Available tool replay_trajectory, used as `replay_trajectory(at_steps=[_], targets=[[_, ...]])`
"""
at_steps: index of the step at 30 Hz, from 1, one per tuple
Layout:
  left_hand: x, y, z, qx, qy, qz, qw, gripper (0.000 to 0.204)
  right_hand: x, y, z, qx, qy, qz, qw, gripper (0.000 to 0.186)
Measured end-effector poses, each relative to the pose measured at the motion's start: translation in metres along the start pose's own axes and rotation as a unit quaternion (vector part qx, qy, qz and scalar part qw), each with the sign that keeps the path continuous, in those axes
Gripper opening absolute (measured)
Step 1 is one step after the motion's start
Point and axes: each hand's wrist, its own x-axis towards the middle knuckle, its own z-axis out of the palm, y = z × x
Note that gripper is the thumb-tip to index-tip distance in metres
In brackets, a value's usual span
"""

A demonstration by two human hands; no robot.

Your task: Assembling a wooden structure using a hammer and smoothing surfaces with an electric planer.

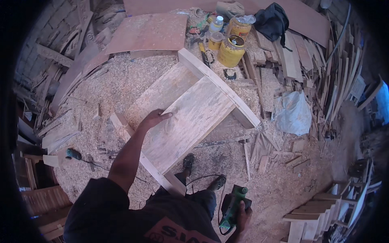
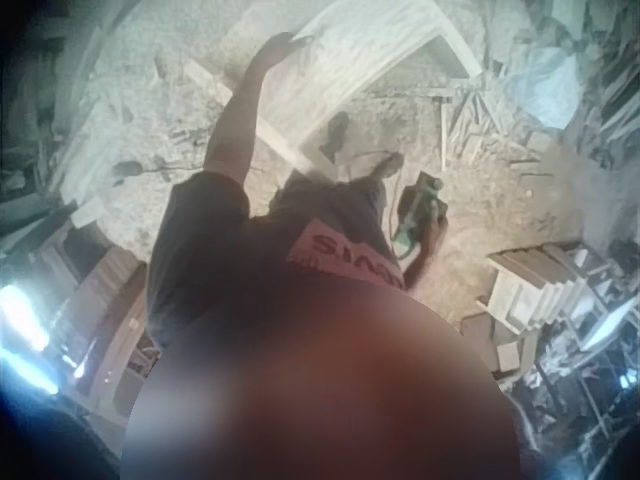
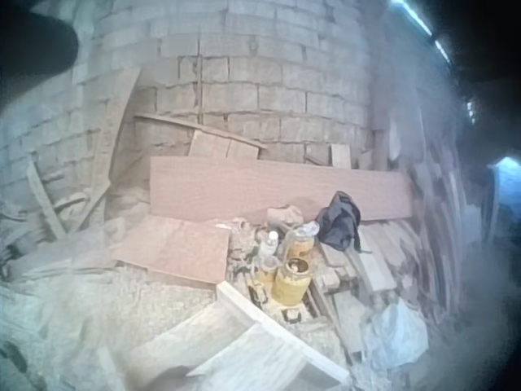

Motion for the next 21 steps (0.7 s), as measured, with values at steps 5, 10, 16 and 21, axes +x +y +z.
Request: replay_trajectory(at_steps=[5, 10, 16, 21], targets=[[-0.005, 0.005, 0.01, -0.065, -0.082, 0.006, 0.995, 0.071, -0.03, -0.015, 0.018, 0.022, 0.006, 0.033, 0.999, 0.048], [-0.011, 0.0, 0.021, -0.083, -0.062, -0.012, 0.995, 0.072, -0.034, -0.025, 0.025, -0.008, 0.011, 0.002, 1.0, 0.049], [-0.041, -0.037, 0.041, -0.096, -0.028, -0.033, 0.994, 0.078, -0.033, -0.061, 0.01, -0.036, -0.017, 0.013, 0.999, 0.05], [-0.059, -0.053, 0.043, -0.19, 0.032, -0.057, 0.98, 0.078, -0.025, -0.085, 0.004, -0.068, 0.002, -0.037, 0.997, 0.046]])
